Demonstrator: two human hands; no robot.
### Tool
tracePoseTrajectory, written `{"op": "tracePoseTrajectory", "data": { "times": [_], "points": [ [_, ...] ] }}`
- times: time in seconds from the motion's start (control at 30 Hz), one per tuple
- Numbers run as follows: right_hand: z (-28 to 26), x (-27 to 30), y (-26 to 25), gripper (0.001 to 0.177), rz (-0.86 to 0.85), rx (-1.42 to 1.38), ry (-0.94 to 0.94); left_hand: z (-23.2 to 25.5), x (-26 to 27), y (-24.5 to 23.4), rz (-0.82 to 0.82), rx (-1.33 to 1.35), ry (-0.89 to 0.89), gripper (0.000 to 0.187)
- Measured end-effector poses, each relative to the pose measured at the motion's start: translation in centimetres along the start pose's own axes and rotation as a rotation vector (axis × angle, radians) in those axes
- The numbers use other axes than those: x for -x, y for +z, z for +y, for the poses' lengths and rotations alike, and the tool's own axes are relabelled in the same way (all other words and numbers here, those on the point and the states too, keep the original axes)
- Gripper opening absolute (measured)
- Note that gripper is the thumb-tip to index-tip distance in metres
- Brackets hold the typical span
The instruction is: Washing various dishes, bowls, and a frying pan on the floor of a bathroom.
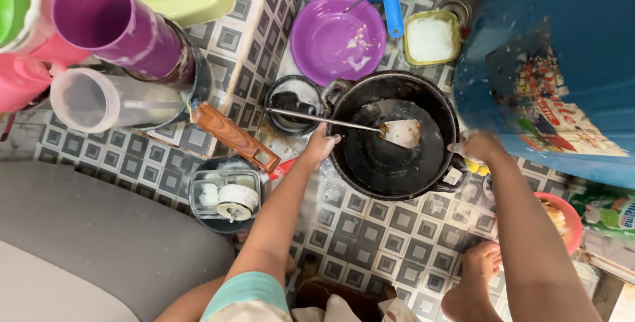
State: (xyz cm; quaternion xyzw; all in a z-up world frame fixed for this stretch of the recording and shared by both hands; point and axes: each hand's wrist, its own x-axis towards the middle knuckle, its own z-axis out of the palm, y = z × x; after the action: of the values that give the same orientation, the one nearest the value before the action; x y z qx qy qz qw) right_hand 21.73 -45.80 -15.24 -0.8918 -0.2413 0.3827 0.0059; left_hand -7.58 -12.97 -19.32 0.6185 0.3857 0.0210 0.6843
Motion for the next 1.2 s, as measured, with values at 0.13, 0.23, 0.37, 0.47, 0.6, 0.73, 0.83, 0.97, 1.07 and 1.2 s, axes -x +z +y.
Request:
{"op": "tracePoseTrajectory", "data": {
  "times": [0.13, 0.23, 0.37, 0.47, 0.6, 0.73, 0.83, 0.97, 1.07, 1.2],
  "points": [
    [-0.4, 0.9, -0.5, 0.055, 0.019, 0.042, 0.058, 3.3, 1.4, 1.1, 0.002, -0.078, -0.143, 0.041],
    [-1.4, 1.7, -1.5, 0.054, 0.026, 0.041, 0.087, 1.3, 0.0, 1.7, 0.074, -0.171, -0.197, 0.038],
    [-6.2, 4.5, -3.9, 0.048, 0.091, 0.220, 0.123, -1.1, -1.8, 2.2, 0.295, -0.552, -0.039, 0.029],
    [-10.0, 5.9, -5.8, 0.046, 0.168, 0.308, 0.120, 5.2, 1.9, 2.8, 0.134, -0.939, -0.131, 0.031],
    [-15.7, 8.4, -9.3, 0.049, 0.295, 0.248, 0.031, 11.9, 5.2, 5.6, 0.205, -1.097, 0.063, 0.018],
    [-19.1, 6.9, -10.5, 0.051, 0.235, -0.206, -0.011, 17.1, 2.8, 6.5, 0.399, -0.699, 0.204, 0.034],
    [-20.9, 4.0, -11.1, 0.052, 0.173, -0.612, -0.070, 18.2, -2.2, 4.6, 0.626, -0.458, 0.209, 0.040],
    [-23.9, -0.9, -13.1, 0.053, 0.022, -1.050, -0.138, 16.6, -10.8, 0.9, 0.927, -0.129, 0.045, 0.048],
    [-24.9, -6.6, -12.9, 0.044, 0.116, -0.942, -0.063, 12.8, -16.7, -2.3, 1.012, -0.096, 0.012, 0.050],
    [-26.0, -13.5, -11.5, 0.035, 0.276, -0.769, -0.027, 12.0, -18.1, -4.4, 0.915, -0.097, -0.081, 0.047]
  ]
}}
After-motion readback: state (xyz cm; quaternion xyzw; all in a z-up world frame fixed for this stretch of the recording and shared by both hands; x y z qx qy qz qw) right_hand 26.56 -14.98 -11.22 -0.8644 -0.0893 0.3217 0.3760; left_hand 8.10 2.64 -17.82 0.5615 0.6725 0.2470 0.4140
